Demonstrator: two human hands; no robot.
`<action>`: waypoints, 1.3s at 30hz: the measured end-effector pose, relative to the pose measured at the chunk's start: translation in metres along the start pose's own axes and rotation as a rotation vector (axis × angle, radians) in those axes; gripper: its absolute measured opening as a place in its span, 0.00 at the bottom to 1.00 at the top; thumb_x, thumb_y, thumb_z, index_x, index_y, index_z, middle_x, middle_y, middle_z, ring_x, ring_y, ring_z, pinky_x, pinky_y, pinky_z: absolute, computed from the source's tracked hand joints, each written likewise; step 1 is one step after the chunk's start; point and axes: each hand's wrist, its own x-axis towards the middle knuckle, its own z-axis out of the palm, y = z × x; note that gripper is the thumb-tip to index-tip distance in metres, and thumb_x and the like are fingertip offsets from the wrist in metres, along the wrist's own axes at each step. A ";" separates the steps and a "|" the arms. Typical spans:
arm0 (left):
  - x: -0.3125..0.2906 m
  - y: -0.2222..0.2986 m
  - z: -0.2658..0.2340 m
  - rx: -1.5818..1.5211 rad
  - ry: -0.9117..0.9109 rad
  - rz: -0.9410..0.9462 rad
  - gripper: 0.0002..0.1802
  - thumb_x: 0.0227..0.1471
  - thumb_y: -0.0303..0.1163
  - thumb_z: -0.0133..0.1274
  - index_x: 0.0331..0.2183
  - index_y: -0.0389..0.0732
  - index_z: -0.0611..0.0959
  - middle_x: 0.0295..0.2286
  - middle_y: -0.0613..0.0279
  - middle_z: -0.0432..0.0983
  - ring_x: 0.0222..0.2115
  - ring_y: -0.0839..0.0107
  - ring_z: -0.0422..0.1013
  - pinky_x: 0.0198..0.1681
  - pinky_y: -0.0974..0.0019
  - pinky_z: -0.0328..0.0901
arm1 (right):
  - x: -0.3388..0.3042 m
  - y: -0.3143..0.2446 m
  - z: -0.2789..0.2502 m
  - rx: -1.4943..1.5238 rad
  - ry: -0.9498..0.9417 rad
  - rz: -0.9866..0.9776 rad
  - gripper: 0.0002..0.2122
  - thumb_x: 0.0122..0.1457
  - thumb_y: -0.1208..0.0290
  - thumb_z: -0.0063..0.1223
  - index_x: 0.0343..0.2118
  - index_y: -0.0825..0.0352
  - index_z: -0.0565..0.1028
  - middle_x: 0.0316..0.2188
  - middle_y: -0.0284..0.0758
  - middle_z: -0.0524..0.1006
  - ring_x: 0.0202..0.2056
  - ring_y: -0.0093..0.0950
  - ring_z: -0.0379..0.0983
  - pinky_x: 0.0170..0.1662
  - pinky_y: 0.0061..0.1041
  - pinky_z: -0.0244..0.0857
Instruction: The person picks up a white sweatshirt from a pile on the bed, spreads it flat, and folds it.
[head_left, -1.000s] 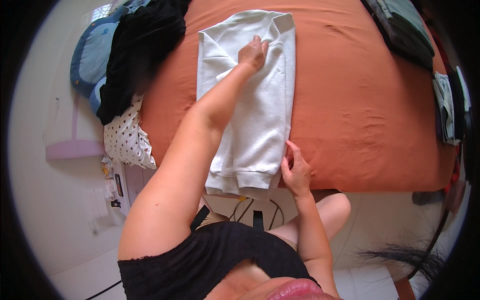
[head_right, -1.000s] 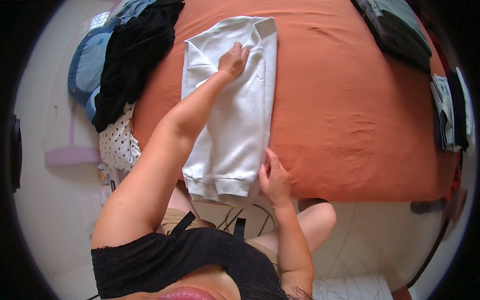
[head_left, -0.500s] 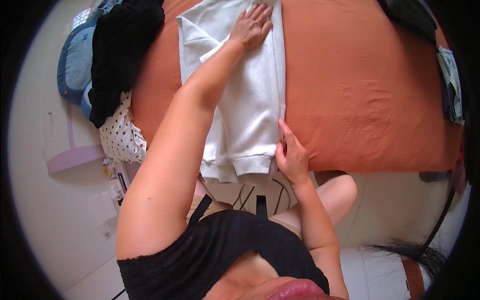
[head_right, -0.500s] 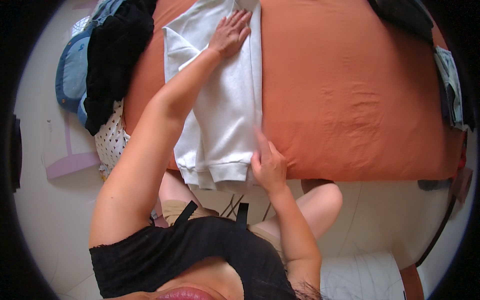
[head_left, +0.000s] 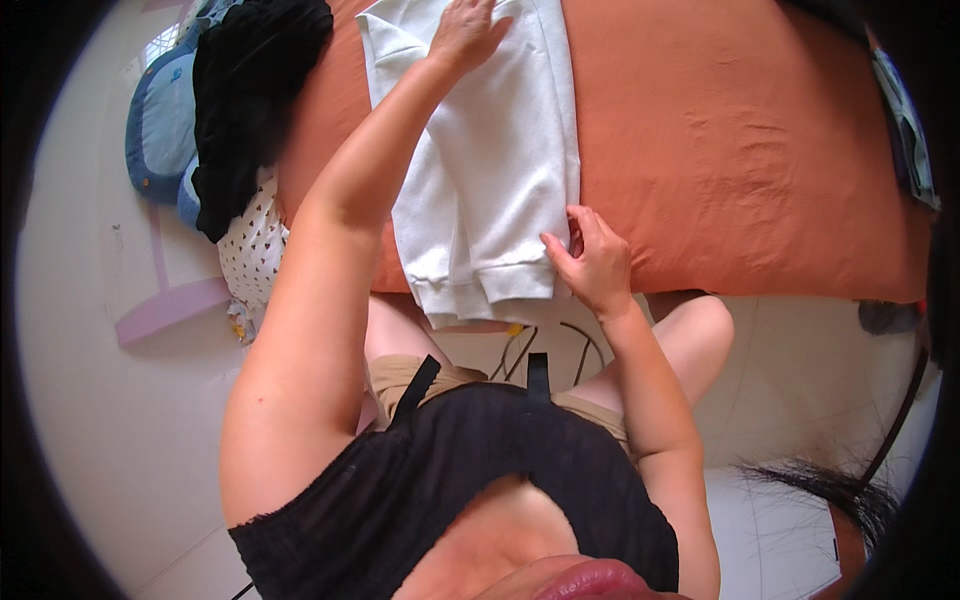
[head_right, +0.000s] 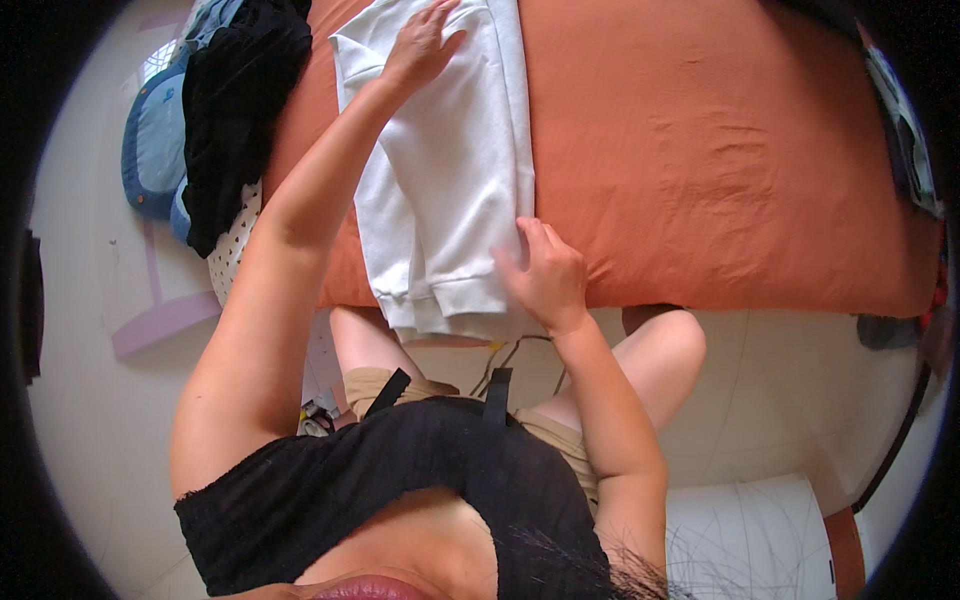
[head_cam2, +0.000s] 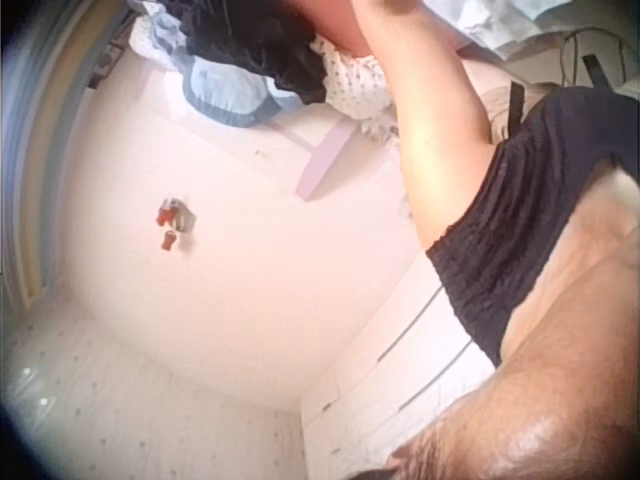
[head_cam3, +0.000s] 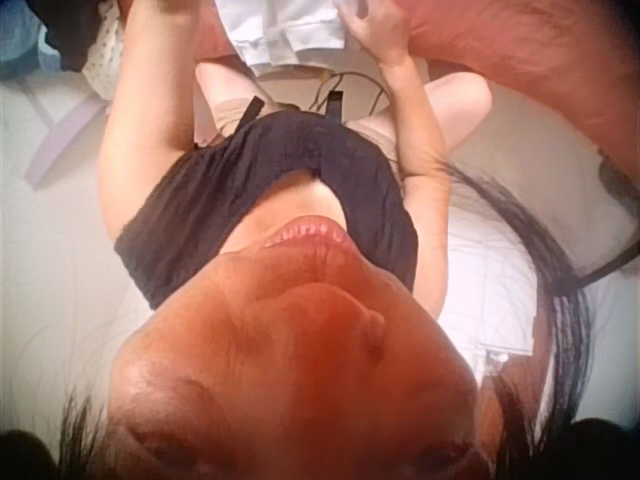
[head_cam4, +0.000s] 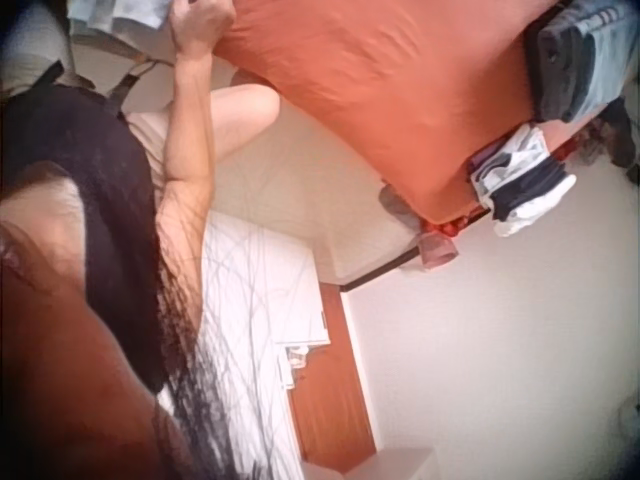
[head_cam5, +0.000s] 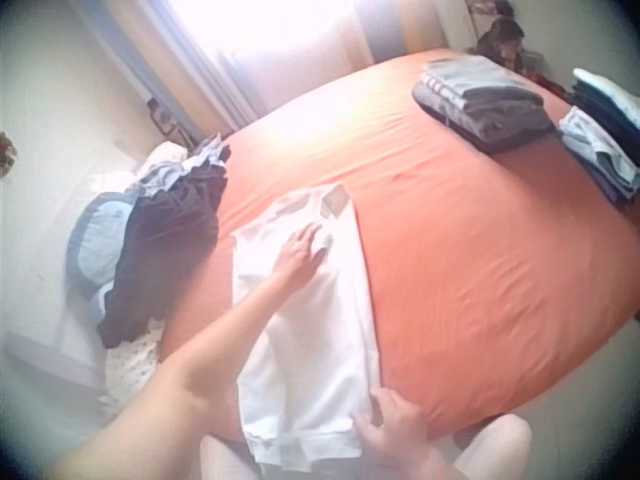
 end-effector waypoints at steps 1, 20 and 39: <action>-0.015 -0.001 -0.003 0.000 -0.006 -0.002 0.27 0.52 0.38 0.40 0.52 0.38 0.64 0.52 0.51 0.59 0.56 0.56 0.52 0.57 0.53 0.50 | 0.000 -0.001 -0.001 0.003 -0.046 0.047 0.20 0.46 0.64 0.58 0.40 0.68 0.70 0.25 0.41 0.76 0.26 0.39 0.73 0.29 0.32 0.67; -0.137 -0.020 0.003 0.145 -0.060 0.073 0.30 0.52 0.43 0.47 0.55 0.48 0.60 0.57 0.57 0.52 0.59 0.62 0.46 0.60 0.54 0.43 | -0.009 0.002 0.007 0.222 -0.231 0.001 0.18 0.50 0.68 0.50 0.46 0.63 0.71 0.27 0.48 0.75 0.25 0.41 0.72 0.33 0.33 0.65; -0.256 0.081 0.008 0.040 0.097 -0.070 0.30 0.50 0.35 0.48 0.54 0.39 0.62 0.55 0.52 0.54 0.58 0.57 0.47 0.60 0.53 0.40 | -0.008 0.019 0.008 0.196 -0.292 -0.110 0.21 0.48 0.66 0.50 0.48 0.66 0.69 0.37 0.48 0.75 0.36 0.43 0.73 0.42 0.34 0.65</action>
